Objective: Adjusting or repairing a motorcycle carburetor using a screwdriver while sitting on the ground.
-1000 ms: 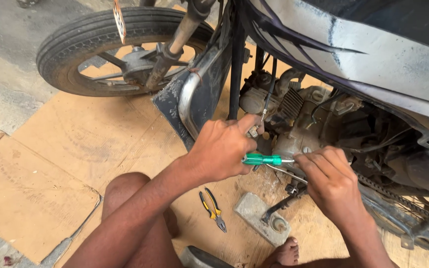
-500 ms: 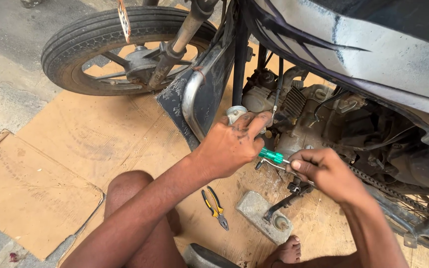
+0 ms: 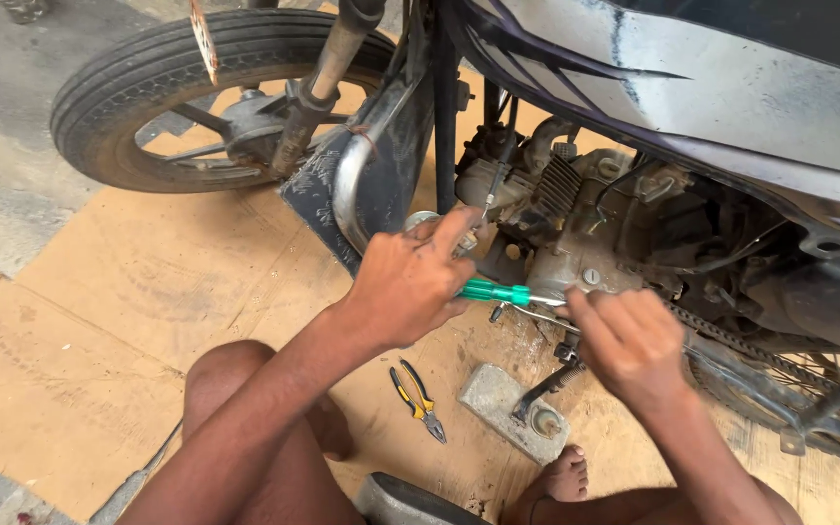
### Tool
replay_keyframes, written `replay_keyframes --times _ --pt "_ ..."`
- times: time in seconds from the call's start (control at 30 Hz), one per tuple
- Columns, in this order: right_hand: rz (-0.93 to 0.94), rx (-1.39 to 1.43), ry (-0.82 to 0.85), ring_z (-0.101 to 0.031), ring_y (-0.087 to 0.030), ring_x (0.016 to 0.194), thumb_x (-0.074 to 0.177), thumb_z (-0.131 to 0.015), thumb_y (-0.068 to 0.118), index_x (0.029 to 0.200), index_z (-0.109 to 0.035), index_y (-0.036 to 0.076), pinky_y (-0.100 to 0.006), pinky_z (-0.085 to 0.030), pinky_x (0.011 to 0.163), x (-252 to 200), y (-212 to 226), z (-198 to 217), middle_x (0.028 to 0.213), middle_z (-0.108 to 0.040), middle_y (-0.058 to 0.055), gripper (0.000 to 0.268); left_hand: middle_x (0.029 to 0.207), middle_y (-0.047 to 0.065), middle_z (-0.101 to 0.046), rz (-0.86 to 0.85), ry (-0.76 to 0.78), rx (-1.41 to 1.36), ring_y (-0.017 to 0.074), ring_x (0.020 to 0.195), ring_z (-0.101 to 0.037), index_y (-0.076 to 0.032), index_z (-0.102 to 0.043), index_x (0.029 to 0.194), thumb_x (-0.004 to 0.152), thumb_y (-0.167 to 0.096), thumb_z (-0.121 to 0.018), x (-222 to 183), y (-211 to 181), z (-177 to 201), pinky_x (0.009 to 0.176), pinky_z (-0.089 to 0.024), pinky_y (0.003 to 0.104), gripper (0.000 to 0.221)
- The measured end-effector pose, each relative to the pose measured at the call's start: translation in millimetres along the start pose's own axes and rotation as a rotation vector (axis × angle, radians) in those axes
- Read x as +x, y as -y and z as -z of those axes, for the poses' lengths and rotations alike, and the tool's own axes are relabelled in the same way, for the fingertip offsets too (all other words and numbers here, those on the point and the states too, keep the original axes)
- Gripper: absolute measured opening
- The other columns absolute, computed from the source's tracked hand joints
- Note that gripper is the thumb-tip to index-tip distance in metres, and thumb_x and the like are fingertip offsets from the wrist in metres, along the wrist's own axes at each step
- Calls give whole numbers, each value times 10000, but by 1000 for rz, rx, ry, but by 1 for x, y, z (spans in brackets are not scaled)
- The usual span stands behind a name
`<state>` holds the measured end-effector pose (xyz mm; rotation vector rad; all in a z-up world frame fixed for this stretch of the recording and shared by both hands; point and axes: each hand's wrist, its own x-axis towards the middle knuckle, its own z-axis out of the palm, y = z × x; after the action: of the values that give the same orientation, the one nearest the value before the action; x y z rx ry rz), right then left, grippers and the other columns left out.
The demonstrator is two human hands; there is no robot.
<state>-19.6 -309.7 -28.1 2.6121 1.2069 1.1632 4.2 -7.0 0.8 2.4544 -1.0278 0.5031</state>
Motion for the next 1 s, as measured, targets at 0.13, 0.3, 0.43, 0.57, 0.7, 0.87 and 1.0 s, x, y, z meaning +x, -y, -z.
replay_keyframes --times 0.13,0.3,0.43,0.57,0.7,0.87,1.0 --pt "-49 102 48 -543 -223 600 833 -676 -2 995 -738 -19 -382 -467 585 13 17 -2 674 -553 -76 174 1359 142 -535 -38 -67 110 296 1110 -664 -45 -720 705 679 -169 -821 -2 3 -7 661 -603 417 162" --pt "-381 554 311 -513 -122 469 938 -685 151 917 -737 65 -330 -425 456 25 3 -10 665 -610 -9 103 1290 166 -569 -158 -143 319 286 1145 -663 -28 -705 705 661 -109 -737 4 1 -22 708 -630 472 97" --pt "-800 762 1014 -406 -211 456 1023 -659 317 847 -772 74 -408 -345 485 43 -22 -8 498 -495 -90 320 1317 166 -582 -131 0 200 280 1056 -677 -19 -703 736 763 -67 -732 9 -3 -27 574 -609 388 62" --pt "-748 973 943 -522 -173 531 972 -626 283 857 -768 38 -358 -415 513 54 -25 0 549 -570 -56 306 1280 184 -581 -132 -41 226 282 956 -707 -32 -706 705 698 -113 -740 14 -4 -19 532 -598 387 88" --pt "-440 759 397 -652 -204 682 882 -728 191 949 -734 28 -347 -515 601 43 -17 13 784 -672 -80 176 1267 156 -558 -40 22 88 278 955 -721 -22 -708 711 720 -136 -796 11 1 -20 538 -593 394 144" --pt "-176 332 227 -598 -291 756 793 -711 -13 1039 -688 -21 -429 -505 693 37 1 21 833 -614 -123 248 1311 132 -524 31 23 -63 292 870 -704 -50 -765 800 671 -223 -862 7 -1 -3 580 -579 443 237" --pt "-84 211 205 -587 -285 699 601 -653 -86 1027 -702 -34 -442 -507 667 34 3 11 746 -567 -110 432 1313 108 -533 -37 -108 3 291 1036 -712 -46 -734 748 659 -173 -821 0 0 -7 631 -594 415 178"
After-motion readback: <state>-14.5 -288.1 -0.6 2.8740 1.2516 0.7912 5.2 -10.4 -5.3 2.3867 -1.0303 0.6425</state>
